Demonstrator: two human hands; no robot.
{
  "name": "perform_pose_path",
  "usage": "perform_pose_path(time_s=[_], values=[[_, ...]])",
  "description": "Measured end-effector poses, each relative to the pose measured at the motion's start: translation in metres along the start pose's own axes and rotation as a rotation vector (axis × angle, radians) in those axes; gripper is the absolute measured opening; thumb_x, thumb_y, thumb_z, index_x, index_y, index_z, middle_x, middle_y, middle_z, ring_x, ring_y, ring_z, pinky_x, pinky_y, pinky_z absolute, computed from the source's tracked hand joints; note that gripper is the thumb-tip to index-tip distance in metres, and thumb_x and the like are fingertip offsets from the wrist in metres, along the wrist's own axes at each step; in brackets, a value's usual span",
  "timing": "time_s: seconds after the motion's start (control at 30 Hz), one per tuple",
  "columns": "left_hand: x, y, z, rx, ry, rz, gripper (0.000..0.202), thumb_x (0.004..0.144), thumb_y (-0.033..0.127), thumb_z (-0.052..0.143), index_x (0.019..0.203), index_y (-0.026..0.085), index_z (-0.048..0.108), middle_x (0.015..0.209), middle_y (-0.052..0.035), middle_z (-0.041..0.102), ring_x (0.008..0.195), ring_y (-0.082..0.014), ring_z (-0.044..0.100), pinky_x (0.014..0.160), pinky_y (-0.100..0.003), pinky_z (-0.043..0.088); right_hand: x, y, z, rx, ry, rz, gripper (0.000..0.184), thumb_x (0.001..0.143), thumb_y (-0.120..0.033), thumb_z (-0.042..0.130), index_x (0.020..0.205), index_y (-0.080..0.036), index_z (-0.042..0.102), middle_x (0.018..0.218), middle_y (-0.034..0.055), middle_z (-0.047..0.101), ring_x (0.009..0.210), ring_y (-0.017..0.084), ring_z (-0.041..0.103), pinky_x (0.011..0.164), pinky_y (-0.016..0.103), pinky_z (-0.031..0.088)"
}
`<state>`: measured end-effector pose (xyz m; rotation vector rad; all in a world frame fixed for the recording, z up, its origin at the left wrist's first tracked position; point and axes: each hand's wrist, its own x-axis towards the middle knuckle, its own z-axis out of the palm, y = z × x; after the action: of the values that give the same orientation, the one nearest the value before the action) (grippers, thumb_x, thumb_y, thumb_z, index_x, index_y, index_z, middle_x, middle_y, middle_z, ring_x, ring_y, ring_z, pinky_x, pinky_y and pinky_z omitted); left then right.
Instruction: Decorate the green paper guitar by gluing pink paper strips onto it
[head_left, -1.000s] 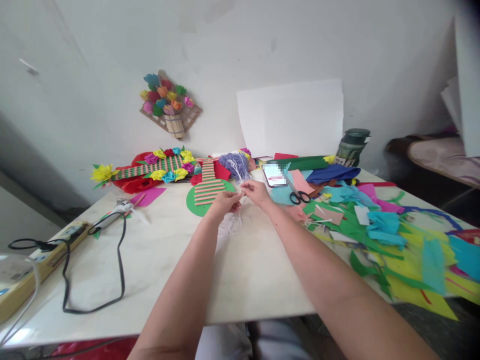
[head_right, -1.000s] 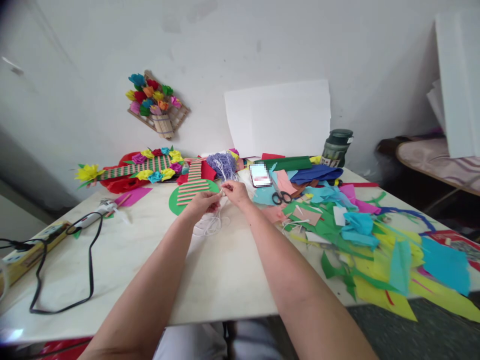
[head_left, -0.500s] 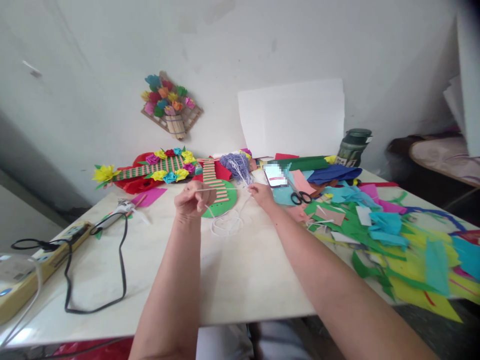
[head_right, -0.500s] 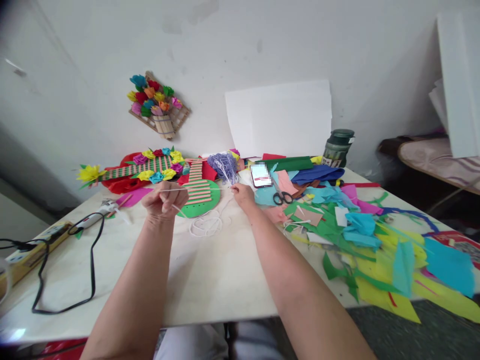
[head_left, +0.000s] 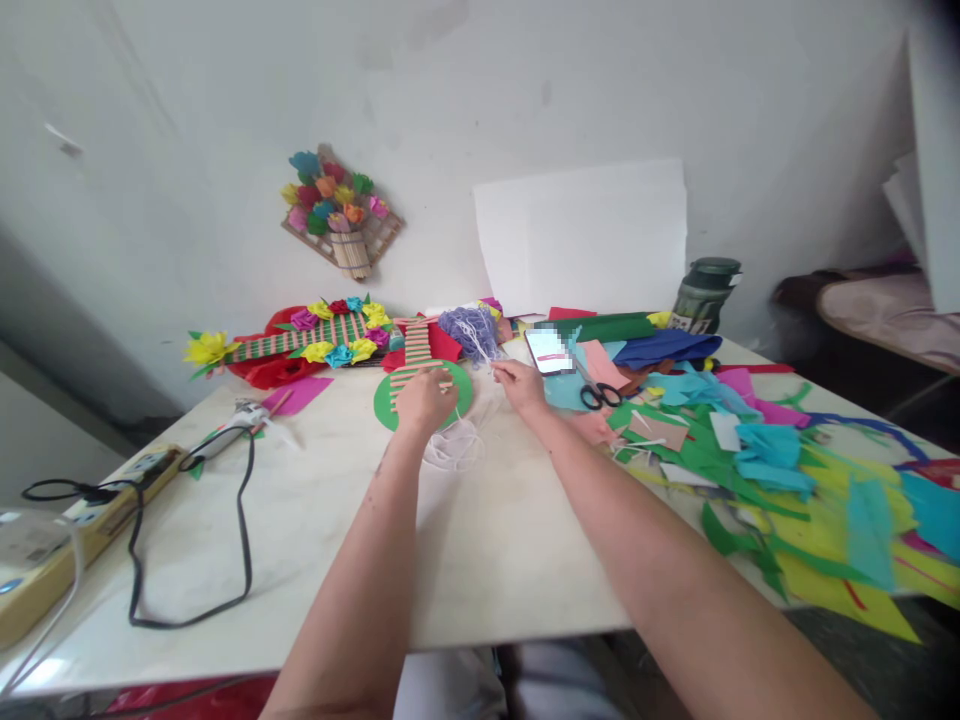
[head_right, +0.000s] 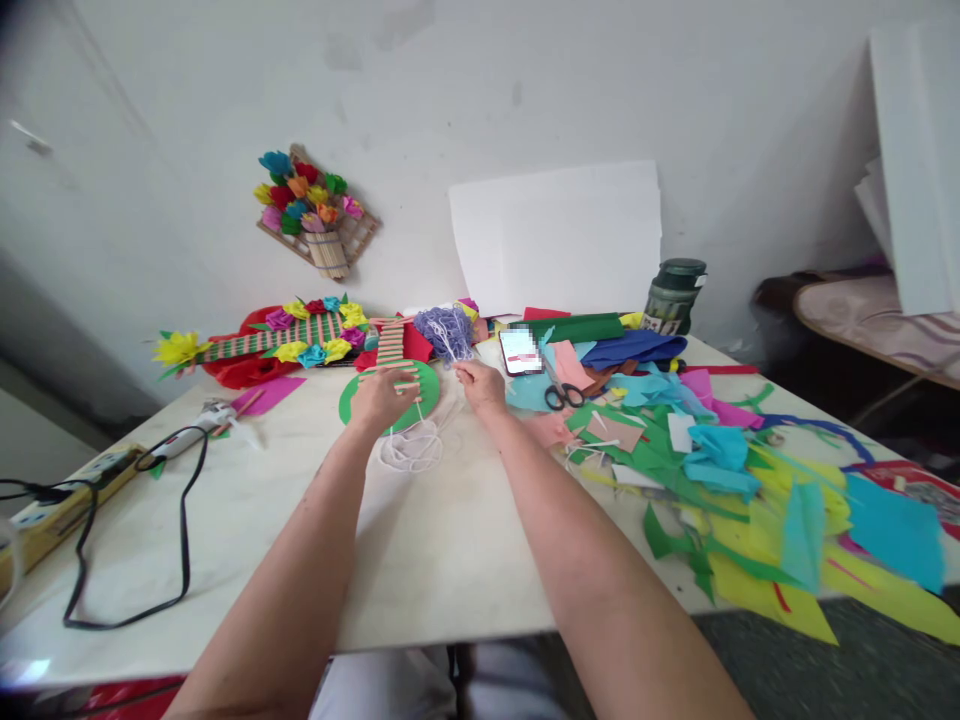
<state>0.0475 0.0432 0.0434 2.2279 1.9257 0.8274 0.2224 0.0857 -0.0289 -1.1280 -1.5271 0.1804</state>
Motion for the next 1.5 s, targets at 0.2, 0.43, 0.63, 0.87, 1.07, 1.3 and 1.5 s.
perform_pose_path(time_s=[0.2,0.43,0.63,0.87,1.07,1.3,1.5], values=[[-0.005,0.013,0.023,-0.987,-0.259,-0.138,0.049,0.074,0.030,0.058,0.119,0.013,0.050,0.104,-0.0101,0.061,0.059,-0.0109,0.060,0.063,-0.029,0.050,-0.004,-0.012,0.001,-0.163,-0.037,-0.160,0.019,0.081,-0.023,0.050,0.086,-0.019,0.068,0.090,0.0059,0.068,0.086,0.017,0.062,0.078,0.027,0.048],[-0.007,0.007,0.038,-1.219,-0.506,-0.167,0.030,0.066,0.038,0.068,0.067,0.011,0.056,0.050,0.0018,0.052,0.039,-0.0046,0.046,0.040,-0.016,0.037,-0.007,-0.020,0.001,-0.142,-0.102,-0.286,0.033,0.070,-0.009,0.046,0.098,-0.017,0.063,0.102,0.0083,0.064,0.099,0.018,0.057,0.089,0.031,0.045],[-0.005,-0.001,0.018,-1.192,-0.576,-0.093,0.027,0.061,0.033,0.071,0.064,0.011,0.057,0.043,0.0040,0.049,0.034,-0.0042,0.041,0.035,-0.017,0.031,-0.005,-0.015,-0.001,-0.069,-0.118,-0.298,0.032,0.074,-0.015,0.042,0.099,-0.013,0.062,0.103,0.0117,0.062,0.100,0.019,0.056,0.092,0.032,0.043],[-0.007,-0.001,0.013,-1.207,-0.703,-0.131,0.026,0.060,0.028,0.073,0.074,0.010,0.061,0.046,0.0029,0.051,0.036,-0.0044,0.043,0.035,-0.016,0.031,-0.003,-0.007,0.000,-0.027,-0.107,-0.240,0.044,0.065,-0.005,0.036,0.098,-0.014,0.063,0.105,0.0085,0.064,0.101,0.017,0.057,0.092,0.031,0.043],[-0.012,0.001,0.014,-1.179,-0.824,-0.183,0.012,0.064,0.019,0.070,0.068,0.012,0.062,0.046,0.0012,0.053,0.036,-0.0040,0.040,0.034,-0.016,0.029,-0.003,-0.010,0.002,-0.066,-0.095,-0.242,0.039,0.069,-0.007,0.042,0.100,-0.016,0.063,0.105,0.0085,0.064,0.101,0.017,0.058,0.092,0.032,0.043],[-0.017,0.004,-0.013,-1.311,-0.795,0.201,0.020,0.060,0.030,0.073,0.067,0.014,0.063,0.038,0.0029,0.048,0.028,-0.0058,0.036,0.030,-0.018,0.021,0.000,0.001,0.005,-0.053,-0.056,-0.126,0.032,0.070,-0.009,0.044,0.092,-0.018,0.066,0.100,0.0067,0.067,0.096,0.017,0.060,0.089,0.032,0.045],[-0.011,-0.020,-0.044,-1.464,-0.501,0.536,0.043,0.052,0.054,0.070,0.041,0.017,0.051,0.028,0.0019,0.035,0.028,-0.0093,0.036,0.032,-0.022,0.027,0.002,0.010,0.000,-0.062,-0.004,0.073,0.022,0.075,-0.017,0.046,0.083,-0.015,0.066,0.091,0.0090,0.068,0.088,0.019,0.062,0.082,0.030,0.047]])
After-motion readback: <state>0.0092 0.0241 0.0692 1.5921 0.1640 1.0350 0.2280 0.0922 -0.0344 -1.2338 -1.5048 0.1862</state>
